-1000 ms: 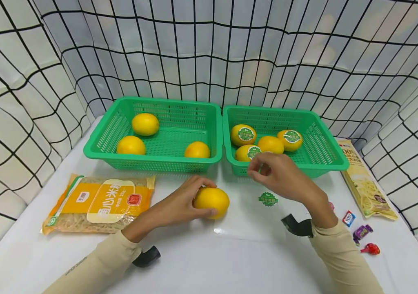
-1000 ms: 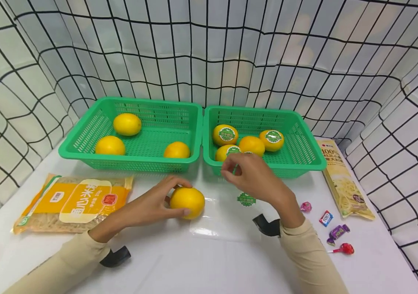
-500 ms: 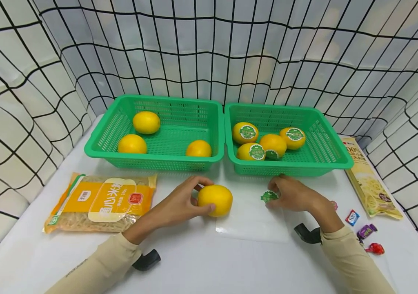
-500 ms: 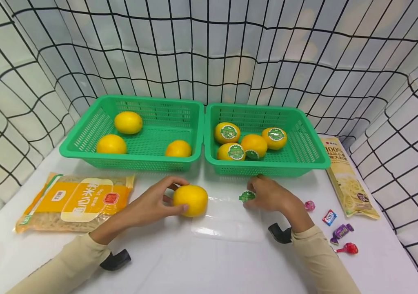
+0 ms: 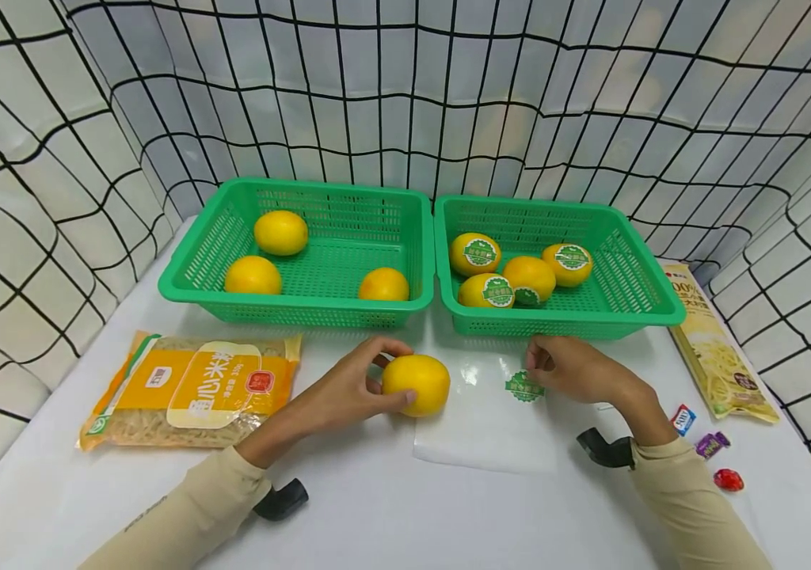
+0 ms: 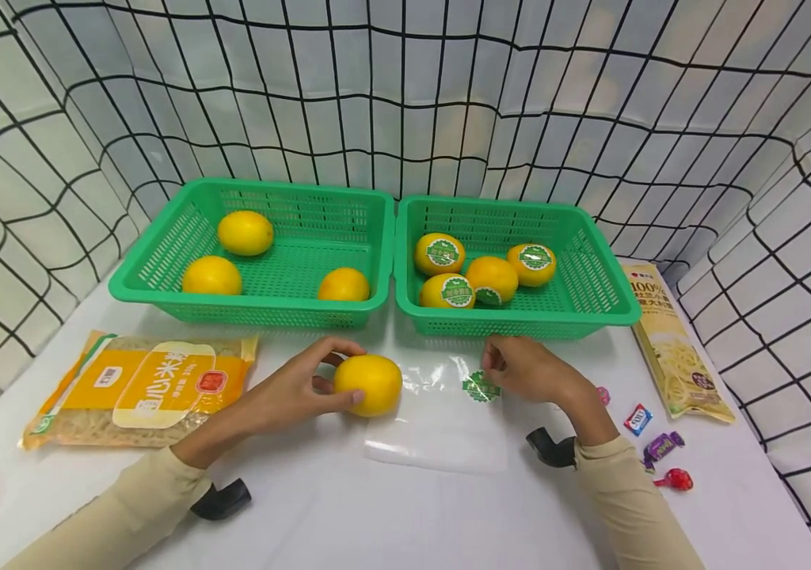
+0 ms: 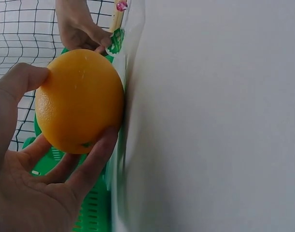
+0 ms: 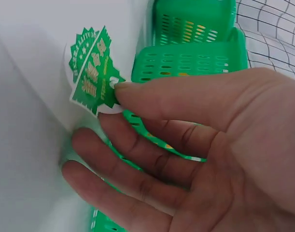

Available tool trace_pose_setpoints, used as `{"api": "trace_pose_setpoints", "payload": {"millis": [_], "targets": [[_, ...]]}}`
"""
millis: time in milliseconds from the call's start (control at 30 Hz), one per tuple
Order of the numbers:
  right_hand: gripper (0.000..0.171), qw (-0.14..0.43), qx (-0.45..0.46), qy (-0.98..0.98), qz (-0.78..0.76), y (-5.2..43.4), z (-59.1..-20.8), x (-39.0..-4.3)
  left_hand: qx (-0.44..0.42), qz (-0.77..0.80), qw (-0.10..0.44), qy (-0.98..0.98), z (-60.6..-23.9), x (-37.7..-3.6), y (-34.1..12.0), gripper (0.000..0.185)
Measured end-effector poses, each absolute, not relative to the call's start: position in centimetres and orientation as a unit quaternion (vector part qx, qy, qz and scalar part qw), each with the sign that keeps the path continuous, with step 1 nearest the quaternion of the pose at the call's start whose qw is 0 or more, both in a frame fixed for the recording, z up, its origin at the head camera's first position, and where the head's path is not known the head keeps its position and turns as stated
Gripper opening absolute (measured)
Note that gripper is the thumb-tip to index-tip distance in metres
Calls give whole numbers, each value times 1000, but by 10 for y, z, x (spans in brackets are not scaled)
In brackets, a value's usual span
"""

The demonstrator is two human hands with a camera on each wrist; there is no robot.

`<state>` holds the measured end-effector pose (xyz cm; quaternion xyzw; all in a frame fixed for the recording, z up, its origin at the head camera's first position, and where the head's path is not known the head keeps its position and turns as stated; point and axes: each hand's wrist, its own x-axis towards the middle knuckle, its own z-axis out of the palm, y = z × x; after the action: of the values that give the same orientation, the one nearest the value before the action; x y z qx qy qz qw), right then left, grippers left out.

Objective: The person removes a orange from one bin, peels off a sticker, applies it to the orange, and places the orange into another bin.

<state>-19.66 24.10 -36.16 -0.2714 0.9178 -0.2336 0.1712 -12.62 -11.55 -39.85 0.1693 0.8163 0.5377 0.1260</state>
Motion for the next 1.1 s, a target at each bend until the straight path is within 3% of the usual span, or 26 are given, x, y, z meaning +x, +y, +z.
{"api": "trace_pose_setpoints", "payload": {"millis": [267, 600, 833, 1100], "targets": [[6, 153, -282, 907, -275, 242, -347, -190, 167, 542, 148, 810, -396, -128, -122, 58], [18, 152, -281, 913, -252, 230, -351, -186, 164, 553, 153, 802, -395, -127, -124, 59], [3, 170, -305, 903, -249, 224, -364, -190, 169, 553, 154, 801, -394, -128, -123, 59], [6, 210, -286, 894, -275, 229, -366, -190, 179, 554, 151, 799, -396, -129, -122, 58]]}}
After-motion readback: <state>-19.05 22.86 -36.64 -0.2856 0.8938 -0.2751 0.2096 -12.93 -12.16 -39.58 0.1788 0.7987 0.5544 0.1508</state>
